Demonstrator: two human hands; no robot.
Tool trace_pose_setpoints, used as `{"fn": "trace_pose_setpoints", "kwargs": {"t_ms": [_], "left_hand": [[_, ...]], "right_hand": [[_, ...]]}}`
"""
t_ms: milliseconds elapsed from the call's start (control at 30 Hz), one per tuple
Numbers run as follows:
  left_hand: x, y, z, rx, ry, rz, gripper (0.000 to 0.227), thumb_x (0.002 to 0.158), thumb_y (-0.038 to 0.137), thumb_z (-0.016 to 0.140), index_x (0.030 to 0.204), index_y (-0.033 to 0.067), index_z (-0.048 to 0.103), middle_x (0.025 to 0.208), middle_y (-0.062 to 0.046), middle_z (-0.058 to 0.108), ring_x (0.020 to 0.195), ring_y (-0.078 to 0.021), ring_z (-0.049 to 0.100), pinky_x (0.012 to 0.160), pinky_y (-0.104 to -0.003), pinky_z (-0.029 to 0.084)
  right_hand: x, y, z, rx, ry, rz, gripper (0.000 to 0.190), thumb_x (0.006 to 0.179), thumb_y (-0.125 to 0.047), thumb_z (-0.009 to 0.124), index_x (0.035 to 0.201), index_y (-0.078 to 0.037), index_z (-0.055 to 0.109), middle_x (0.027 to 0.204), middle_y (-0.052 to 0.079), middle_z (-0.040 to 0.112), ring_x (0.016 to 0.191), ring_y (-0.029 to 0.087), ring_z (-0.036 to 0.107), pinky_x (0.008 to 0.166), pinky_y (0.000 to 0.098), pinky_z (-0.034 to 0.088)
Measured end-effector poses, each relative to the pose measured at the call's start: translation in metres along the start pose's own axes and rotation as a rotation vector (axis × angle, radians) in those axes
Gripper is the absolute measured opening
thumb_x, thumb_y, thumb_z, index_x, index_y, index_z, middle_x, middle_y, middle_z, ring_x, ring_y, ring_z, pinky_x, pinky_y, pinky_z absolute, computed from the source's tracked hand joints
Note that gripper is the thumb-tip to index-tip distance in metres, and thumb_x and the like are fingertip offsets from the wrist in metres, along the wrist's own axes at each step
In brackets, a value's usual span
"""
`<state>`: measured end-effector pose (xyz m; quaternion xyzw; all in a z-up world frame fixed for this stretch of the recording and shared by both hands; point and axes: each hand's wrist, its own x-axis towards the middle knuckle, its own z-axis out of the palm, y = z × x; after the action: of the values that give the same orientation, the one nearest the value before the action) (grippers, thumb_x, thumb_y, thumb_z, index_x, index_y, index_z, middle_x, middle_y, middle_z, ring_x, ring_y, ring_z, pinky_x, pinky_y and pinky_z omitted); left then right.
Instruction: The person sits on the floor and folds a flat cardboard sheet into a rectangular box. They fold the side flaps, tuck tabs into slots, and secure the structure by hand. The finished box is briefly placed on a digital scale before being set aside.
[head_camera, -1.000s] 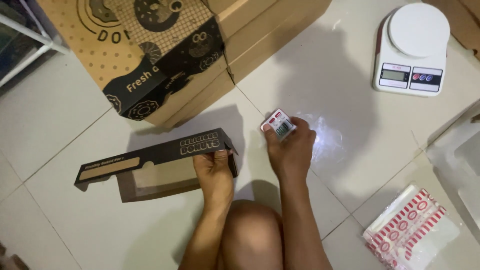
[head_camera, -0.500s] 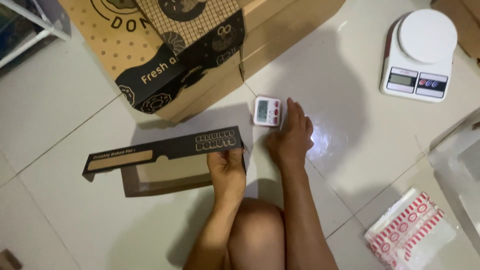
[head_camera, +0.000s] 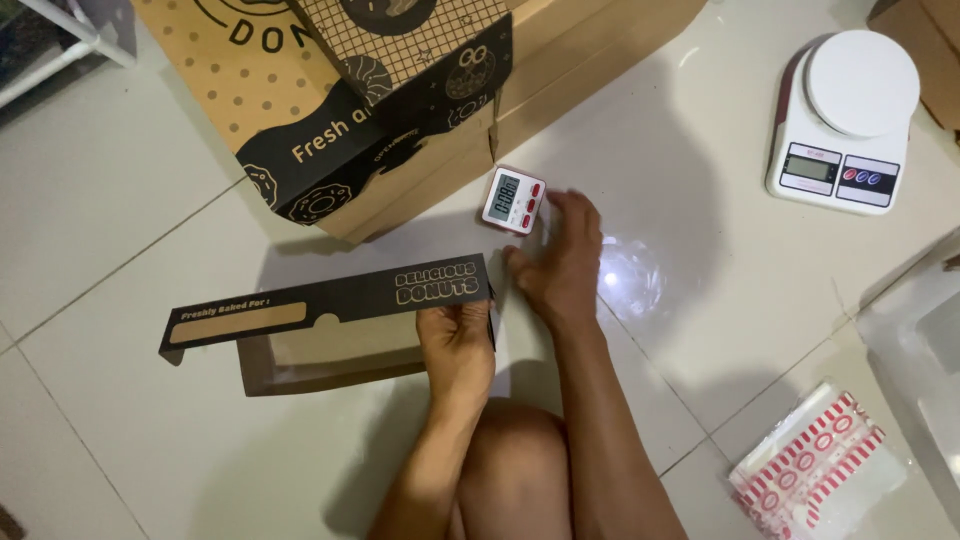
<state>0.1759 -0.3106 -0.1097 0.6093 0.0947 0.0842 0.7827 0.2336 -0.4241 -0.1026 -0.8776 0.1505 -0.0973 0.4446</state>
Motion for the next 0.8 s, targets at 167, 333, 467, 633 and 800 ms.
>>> {"fn": "trace_pose_setpoints", "kwargs": {"t_ms": [167,333,467,633,800], "left_hand": [[0.004,0.012,0.008,-0.016,-0.035,-0.009,0.018,0.098,0.002,0.053,0.111,-0.0027,0.065,0.087,-0.006,0.064,0.082,-0.0141,0.053,0.078,-0.034,0.050],[0.005,-0.013,0.003,-0.020,-0.051,-0.033,0.021,0.098,0.003,0.053,0.114,-0.0032,0.065,0.095,-0.009,0.067,0.089,-0.0171,0.055,0.082,-0.034,0.049],[0.005,-0.015,-0.001,-0.002,-0.060,-0.023,0.029,0.098,0.004,0.054,0.124,-0.0062,0.061,0.113,-0.016,0.069,0.102,-0.0214,0.059,0.090,-0.038,0.051],[-0.001,-0.031,-0.007,-0.049,-0.079,-0.038,0.037,0.097,0.003,0.055,0.133,-0.0057,0.056,0.124,-0.019,0.065,0.114,-0.0279,0.058,0.098,-0.037,0.049],[0.004,-0.022,-0.005,-0.091,-0.085,-0.090,0.038,0.095,0.001,0.055,0.133,-0.0029,0.056,0.127,-0.018,0.064,0.117,-0.0267,0.058,0.103,-0.037,0.047]], "right_hand": [[0.000,-0.020,0.008,-0.060,-0.139,-0.050,0.086,0.075,-0.010,0.071,0.152,-0.015,0.035,0.153,0.025,0.036,0.132,0.057,0.038,0.100,0.0728,0.033],[0.008,0.005,0.023,-0.175,-0.123,-0.033,0.070,0.078,-0.021,0.076,0.143,-0.021,0.052,0.141,0.010,0.048,0.121,0.048,0.048,0.093,0.0684,0.041],[0.009,0.024,0.028,-0.260,-0.016,0.076,0.064,0.067,-0.023,0.083,0.128,-0.024,0.065,0.130,0.008,0.050,0.111,0.041,0.056,0.087,0.0589,0.050],[0.006,0.022,0.013,-0.282,0.017,0.059,0.046,0.074,-0.007,0.063,0.113,-0.028,0.070,0.149,0.007,0.041,0.126,0.043,0.051,0.092,0.0630,0.048],[0.003,-0.008,0.001,-0.087,0.134,0.296,0.082,0.064,-0.038,0.089,0.131,-0.009,0.052,0.124,0.020,0.054,0.116,0.043,0.057,0.094,0.0591,0.047]]}}
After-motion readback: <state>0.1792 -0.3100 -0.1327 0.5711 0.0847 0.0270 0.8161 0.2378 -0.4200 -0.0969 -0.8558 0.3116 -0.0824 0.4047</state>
